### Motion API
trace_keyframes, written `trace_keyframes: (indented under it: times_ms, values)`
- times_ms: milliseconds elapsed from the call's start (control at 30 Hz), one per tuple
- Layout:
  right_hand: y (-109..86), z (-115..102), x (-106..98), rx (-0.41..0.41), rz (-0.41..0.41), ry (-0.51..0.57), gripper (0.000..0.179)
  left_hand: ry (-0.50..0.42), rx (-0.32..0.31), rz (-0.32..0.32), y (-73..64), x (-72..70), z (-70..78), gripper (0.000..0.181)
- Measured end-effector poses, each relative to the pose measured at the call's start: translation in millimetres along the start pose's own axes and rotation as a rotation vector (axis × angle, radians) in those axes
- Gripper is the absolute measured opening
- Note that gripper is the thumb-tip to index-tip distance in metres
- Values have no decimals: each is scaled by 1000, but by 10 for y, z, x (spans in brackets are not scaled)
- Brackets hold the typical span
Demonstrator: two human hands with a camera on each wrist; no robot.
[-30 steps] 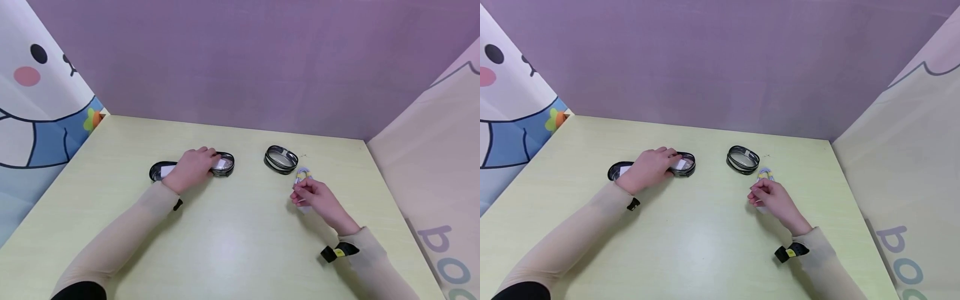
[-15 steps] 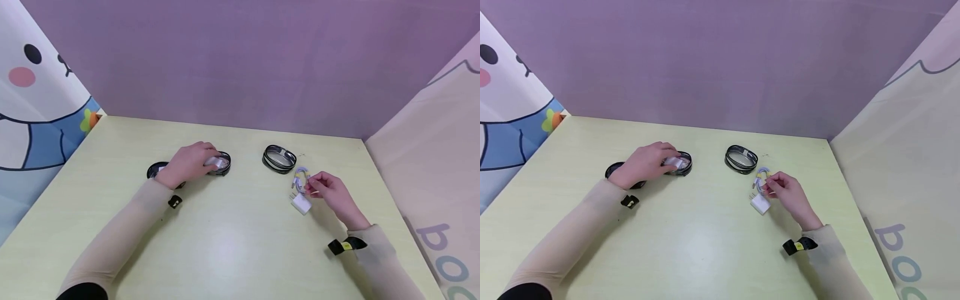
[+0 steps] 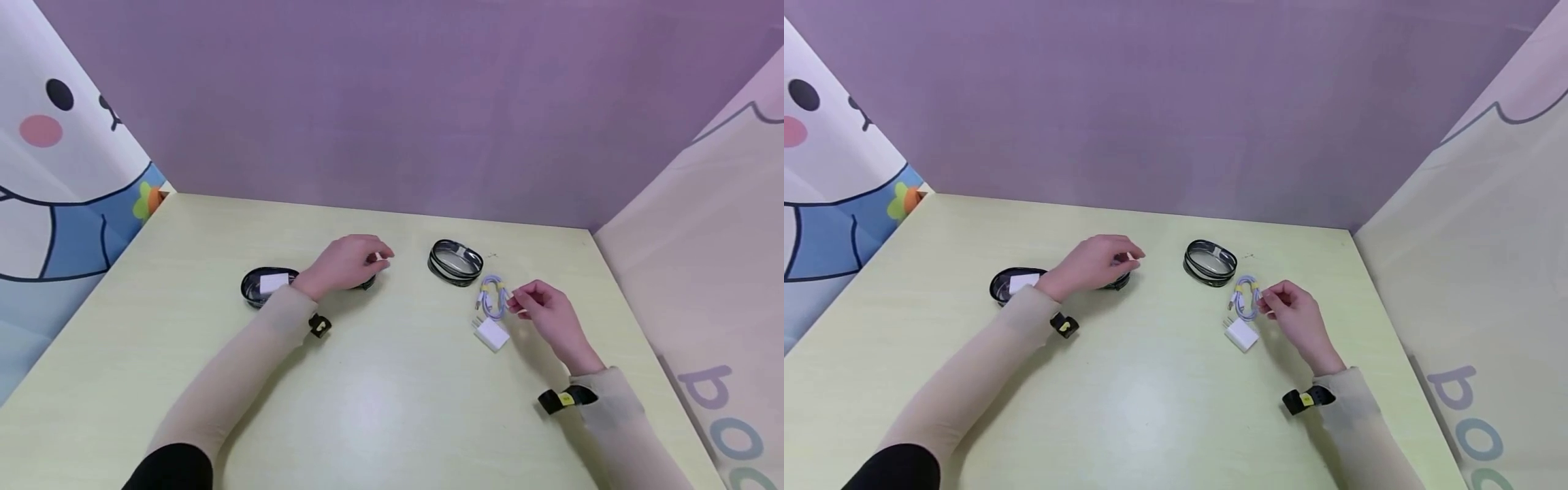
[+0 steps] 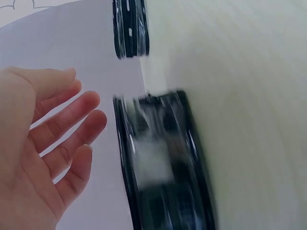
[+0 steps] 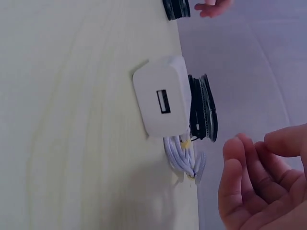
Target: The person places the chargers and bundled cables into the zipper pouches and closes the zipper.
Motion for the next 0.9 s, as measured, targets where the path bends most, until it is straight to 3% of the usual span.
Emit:
trace_keyframes:
  times_ms: [367, 733, 900]
  values:
    - [118, 99, -4, 8, 65, -238, 24, -32, 22, -49, 403, 192, 218, 34]
    - [218, 199, -17, 74, -34, -327, 29, 32, -8, -64, 720, 390, 378, 42]
    - [260, 202, 3, 90, -72, -343, 24, 43, -5, -128, 793, 486, 428, 50]
Point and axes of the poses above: each hand's wrist, its own y-axis towards the middle knuckle, its own x-axis out of the palm, z = x × y, the point moved 1 cm from there along y, towards the middle knuckle, and after that the axes turned 5 degrees about -x, right-handed, at the moved point
